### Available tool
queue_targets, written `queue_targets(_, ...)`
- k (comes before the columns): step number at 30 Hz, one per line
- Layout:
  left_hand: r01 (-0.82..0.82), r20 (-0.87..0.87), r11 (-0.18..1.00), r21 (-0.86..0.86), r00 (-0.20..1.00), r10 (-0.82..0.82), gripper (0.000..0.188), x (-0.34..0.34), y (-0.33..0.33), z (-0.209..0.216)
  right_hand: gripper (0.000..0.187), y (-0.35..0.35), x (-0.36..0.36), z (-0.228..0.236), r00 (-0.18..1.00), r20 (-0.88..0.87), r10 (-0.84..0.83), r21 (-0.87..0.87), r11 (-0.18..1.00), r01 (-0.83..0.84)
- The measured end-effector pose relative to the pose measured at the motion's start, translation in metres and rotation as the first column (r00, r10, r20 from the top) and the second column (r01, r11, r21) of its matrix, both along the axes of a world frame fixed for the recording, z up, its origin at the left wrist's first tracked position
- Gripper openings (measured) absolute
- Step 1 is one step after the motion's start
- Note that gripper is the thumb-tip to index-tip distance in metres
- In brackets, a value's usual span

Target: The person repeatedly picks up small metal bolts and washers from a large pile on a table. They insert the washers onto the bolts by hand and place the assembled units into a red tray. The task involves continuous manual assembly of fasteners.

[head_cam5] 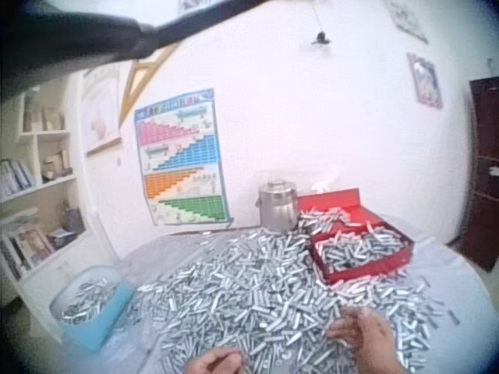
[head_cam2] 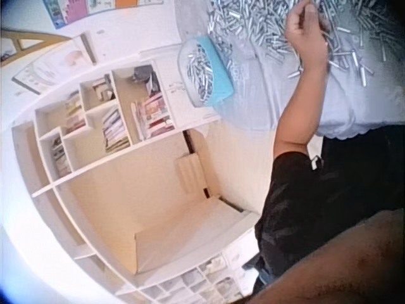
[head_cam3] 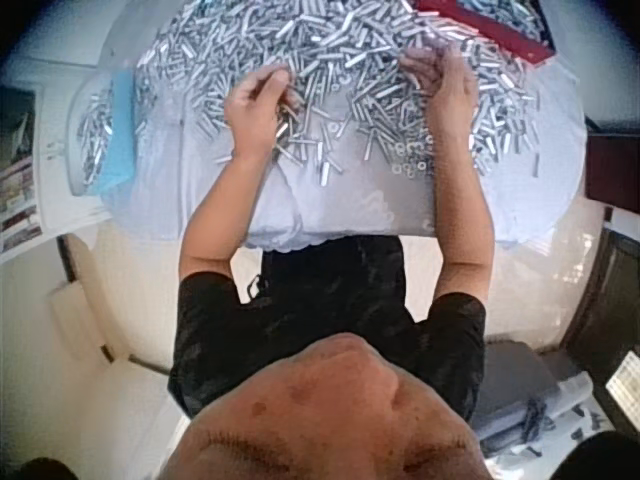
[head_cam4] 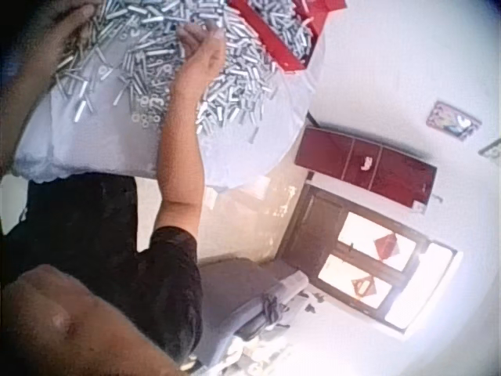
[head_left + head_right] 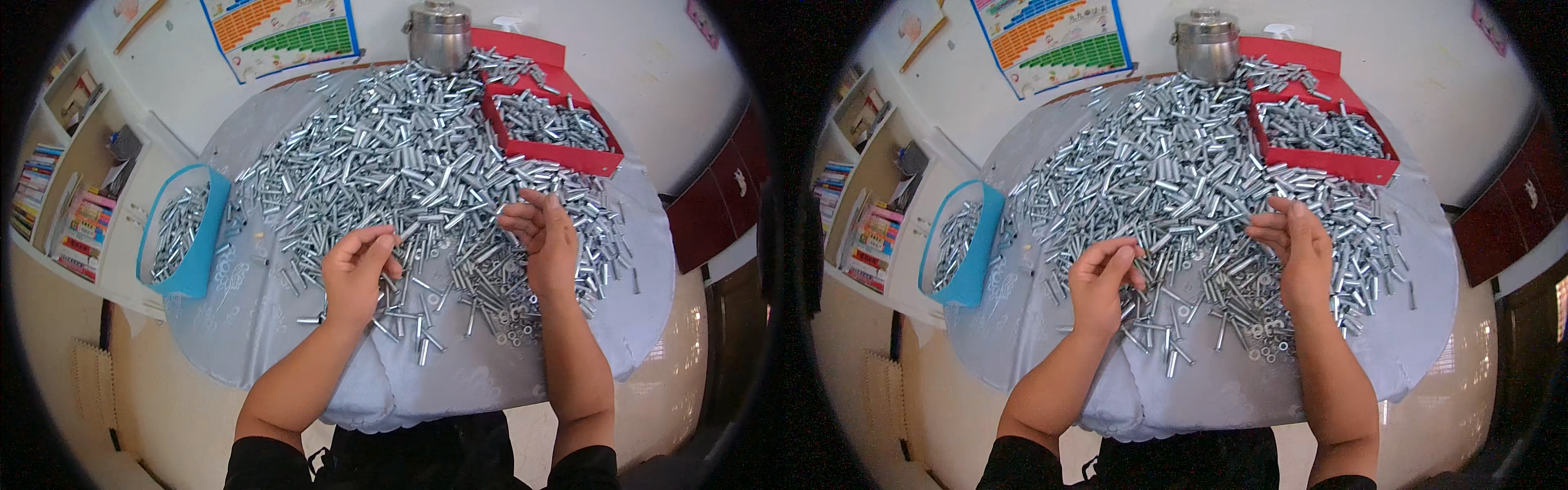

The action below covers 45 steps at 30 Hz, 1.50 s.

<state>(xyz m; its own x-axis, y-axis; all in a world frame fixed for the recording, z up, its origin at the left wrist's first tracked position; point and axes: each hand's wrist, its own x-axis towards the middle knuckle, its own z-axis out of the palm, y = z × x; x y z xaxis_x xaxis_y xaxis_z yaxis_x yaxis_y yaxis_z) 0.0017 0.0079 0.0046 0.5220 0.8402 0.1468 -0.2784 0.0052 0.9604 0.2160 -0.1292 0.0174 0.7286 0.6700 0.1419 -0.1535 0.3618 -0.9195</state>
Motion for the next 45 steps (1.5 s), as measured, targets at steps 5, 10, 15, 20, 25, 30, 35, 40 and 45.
queue_targets(5, -0.135, -0.108, 0.966, 0.222, 0.981, 0.162, 0.011, -0.003, 0.005, -0.005, 0.026, 0.002, -0.009, 0.001, 0.993, 0.101, -0.065, -0.107, 0.991, 0.075)
queue_targets(10, 0.074, -0.307, 0.542, 0.837, 0.884, 0.354, 0.025, -0.003, 0.008, -0.005, 0.021, 0.002, -0.011, -0.002, 0.979, 0.201, -0.027, -0.163, 0.985, 0.061)
queue_targets(15, 0.172, -0.372, 0.44, 0.881, 0.827, 0.422, 0.025, 0.0, 0.006, -0.003, 0.02, 0.002, -0.013, -0.001, 0.976, 0.215, -0.022, -0.162, 0.985, 0.057)
queue_targets(20, 0.25, -0.404, 0.349, 0.903, 0.771, 0.493, 0.021, 0.0, 0.003, 0.005, 0.019, 0.002, -0.013, -0.002, 0.969, 0.246, -0.02, -0.177, 0.982, 0.065)
queue_targets(25, 0.308, -0.451, 0.342, 0.888, 0.732, 0.511, 0.022, 0.003, -0.002, 0.002, 0.019, 0.002, -0.017, -0.002, 0.971, 0.237, -0.031, -0.175, 0.982, 0.074)
queue_targets(30, 0.294, -0.5, 0.442, 0.847, 0.722, 0.478, 0.019, 0.004, -0.001, -0.001, 0.019, 0.002, -0.013, -0.001, 0.966, 0.248, -0.072, -0.167, 0.979, 0.116)
queue_targets(35, 0.295, -0.519, 0.471, 0.832, 0.713, 0.471, 0.014, 0.007, 0.0, -0.004, 0.021, 0.003, -0.011, -0.002, 0.963, 0.252, -0.094, -0.191, 0.971, 0.144)
queue_targets(40, 0.175, -0.389, 0.45, 0.876, 0.807, 0.444, 0.01, 0.007, 0.002, -0.008, 0.012, 0.005, -0.009, -0.007, 0.75, 0.659, -0.055, -0.176, 0.958, 0.225)
queue_targets(45, -0.072, -0.155, 0.46, 0.885, 0.887, 0.436, 0.012, 0.007, 0.003, -0.003, 0.023, 0.014, -0.022, -0.001, 0.191, 0.974, 0.122, -0.169, 0.953, 0.252)
